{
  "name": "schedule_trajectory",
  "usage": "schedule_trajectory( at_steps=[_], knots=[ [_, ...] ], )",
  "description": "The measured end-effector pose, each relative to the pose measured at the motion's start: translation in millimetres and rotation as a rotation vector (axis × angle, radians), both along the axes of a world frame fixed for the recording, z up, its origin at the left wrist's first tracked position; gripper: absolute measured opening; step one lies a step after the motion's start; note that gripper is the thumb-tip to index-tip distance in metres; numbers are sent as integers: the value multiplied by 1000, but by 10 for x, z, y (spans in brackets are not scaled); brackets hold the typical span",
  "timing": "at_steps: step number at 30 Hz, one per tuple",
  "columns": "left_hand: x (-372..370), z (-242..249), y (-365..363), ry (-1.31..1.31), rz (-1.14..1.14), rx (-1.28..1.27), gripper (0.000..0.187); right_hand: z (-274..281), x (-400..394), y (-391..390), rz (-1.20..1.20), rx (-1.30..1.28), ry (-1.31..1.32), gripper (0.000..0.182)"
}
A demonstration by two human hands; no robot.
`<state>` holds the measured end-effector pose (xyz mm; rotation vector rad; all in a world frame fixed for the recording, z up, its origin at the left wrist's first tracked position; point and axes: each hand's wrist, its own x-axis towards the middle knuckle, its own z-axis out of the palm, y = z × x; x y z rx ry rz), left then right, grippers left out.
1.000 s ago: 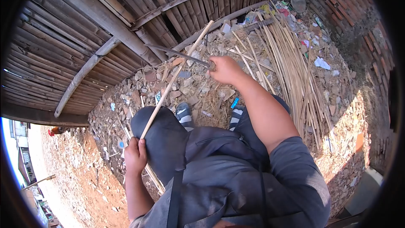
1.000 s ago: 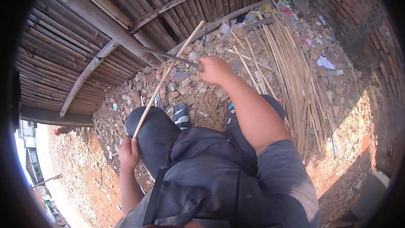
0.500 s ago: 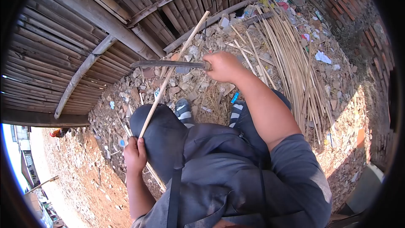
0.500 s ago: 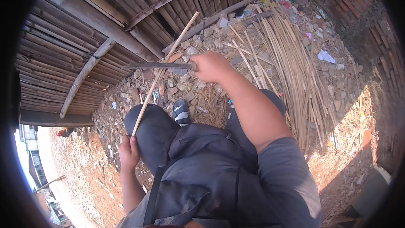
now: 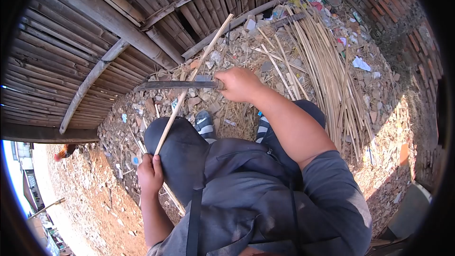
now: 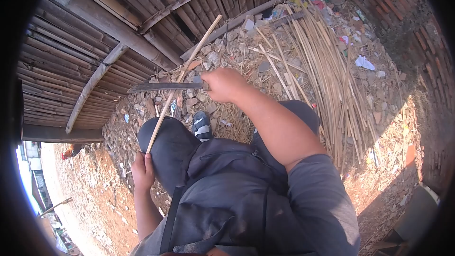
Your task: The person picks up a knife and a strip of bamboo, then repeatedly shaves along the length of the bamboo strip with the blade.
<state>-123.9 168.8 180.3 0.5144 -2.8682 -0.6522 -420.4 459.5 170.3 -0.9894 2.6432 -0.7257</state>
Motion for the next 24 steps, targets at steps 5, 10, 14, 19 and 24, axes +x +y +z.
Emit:
schedule_trajectory(
  at_steps=[5, 10, 14, 19, 24],
  knots=[
    [-10, 10, 20, 0, 10, 5, 33, -73, -133, 97, -43, -10, 9, 31],
    [-24, 21, 25, -2, 2, -4, 33, -202, -258, 217, -182, -58, 9, 41],
    [-9, 11, 23, 1, 12, -4, 32, -239, -196, 141, -222, -112, 15, 44],
    [-7, 14, 24, -24, 29, 28, 32, -85, -141, 63, -115, -66, -82, 42],
    [-25, 28, 12, -25, 19, 30, 32, -51, -233, 184, -71, -14, 5, 41]
  ],
)
